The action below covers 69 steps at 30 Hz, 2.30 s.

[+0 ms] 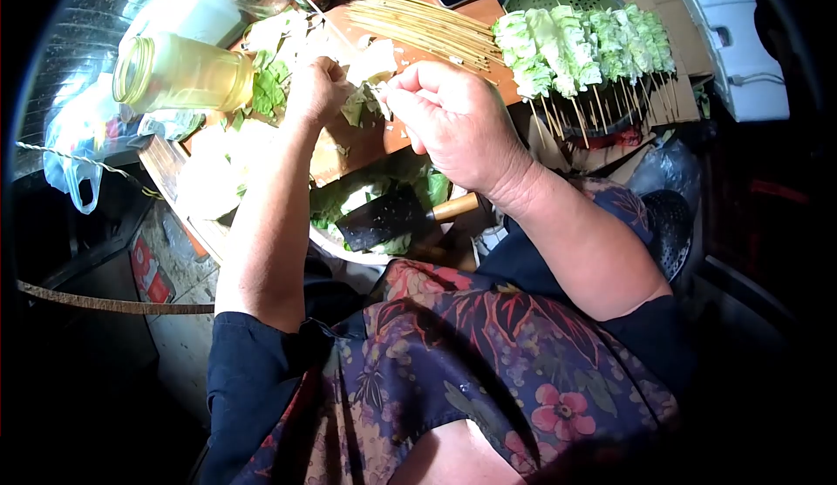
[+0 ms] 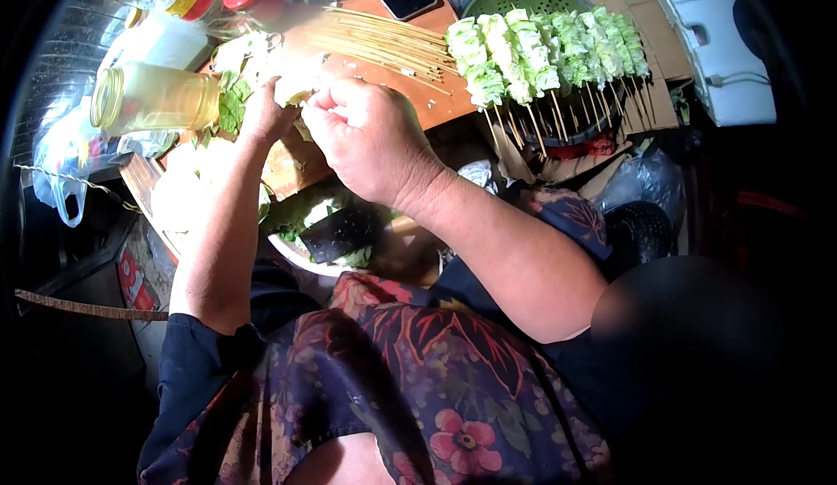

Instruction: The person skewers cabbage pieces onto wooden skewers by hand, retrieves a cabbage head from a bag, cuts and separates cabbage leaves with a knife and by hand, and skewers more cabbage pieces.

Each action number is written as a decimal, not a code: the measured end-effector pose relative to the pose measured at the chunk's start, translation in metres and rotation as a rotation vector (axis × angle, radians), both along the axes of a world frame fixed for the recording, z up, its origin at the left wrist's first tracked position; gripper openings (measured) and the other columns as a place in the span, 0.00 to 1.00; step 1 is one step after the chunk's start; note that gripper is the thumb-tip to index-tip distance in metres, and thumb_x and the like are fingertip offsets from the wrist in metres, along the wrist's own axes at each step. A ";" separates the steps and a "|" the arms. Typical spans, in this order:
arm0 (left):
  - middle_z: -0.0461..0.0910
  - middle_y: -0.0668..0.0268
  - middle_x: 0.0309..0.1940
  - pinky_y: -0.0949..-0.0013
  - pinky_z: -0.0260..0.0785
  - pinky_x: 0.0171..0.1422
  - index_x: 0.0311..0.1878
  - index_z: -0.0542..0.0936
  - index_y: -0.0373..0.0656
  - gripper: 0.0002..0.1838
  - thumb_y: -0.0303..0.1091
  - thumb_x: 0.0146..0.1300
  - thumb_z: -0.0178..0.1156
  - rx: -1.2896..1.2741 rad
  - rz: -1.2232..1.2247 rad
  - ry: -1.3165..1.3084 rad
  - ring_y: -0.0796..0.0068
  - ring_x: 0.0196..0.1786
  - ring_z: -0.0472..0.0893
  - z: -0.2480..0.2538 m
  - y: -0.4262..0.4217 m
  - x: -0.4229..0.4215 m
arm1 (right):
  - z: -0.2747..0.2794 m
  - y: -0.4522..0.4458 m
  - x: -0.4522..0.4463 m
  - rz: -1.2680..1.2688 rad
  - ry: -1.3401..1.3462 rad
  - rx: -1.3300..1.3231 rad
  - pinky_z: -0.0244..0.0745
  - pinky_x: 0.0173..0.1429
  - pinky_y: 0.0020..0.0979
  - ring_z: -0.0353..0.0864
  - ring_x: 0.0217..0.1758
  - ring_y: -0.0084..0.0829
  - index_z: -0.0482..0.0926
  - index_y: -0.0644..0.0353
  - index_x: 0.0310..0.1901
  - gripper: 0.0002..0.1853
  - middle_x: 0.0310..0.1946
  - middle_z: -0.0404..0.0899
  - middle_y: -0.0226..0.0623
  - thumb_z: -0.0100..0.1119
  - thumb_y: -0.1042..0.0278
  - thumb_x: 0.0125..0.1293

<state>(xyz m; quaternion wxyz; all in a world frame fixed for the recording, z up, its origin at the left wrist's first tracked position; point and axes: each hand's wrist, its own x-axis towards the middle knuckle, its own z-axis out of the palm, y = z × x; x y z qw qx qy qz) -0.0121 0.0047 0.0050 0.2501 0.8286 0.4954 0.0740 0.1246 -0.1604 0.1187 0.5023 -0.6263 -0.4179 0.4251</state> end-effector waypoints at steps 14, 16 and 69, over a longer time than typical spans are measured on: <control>0.82 0.59 0.31 0.69 0.74 0.44 0.48 0.80 0.34 0.22 0.34 0.49 0.65 -0.300 -0.005 -0.299 0.71 0.34 0.81 -0.006 -0.005 -0.011 | 0.009 -0.004 -0.003 0.039 -0.022 -0.026 0.66 0.27 0.17 0.70 0.21 0.11 0.79 0.63 0.39 0.08 0.21 0.73 0.23 0.55 0.66 0.69; 0.82 0.57 0.35 0.68 0.74 0.47 0.50 0.79 0.32 0.25 0.35 0.49 0.66 -0.253 -0.037 -0.324 0.68 0.37 0.81 -0.022 -0.005 -0.015 | 0.005 -0.004 -0.003 0.035 -0.015 -0.011 0.67 0.27 0.17 0.70 0.21 0.11 0.79 0.63 0.39 0.09 0.21 0.73 0.23 0.55 0.66 0.69; 0.77 0.57 0.49 0.58 0.69 0.64 0.52 0.74 0.29 0.17 0.19 0.57 0.61 -0.563 0.692 -1.563 0.67 0.51 0.77 0.101 -0.051 -0.137 | 0.016 -0.021 -0.054 0.437 -0.078 -0.073 0.57 0.26 0.18 0.61 0.21 0.09 0.78 0.63 0.40 0.06 0.18 0.66 0.16 0.57 0.70 0.67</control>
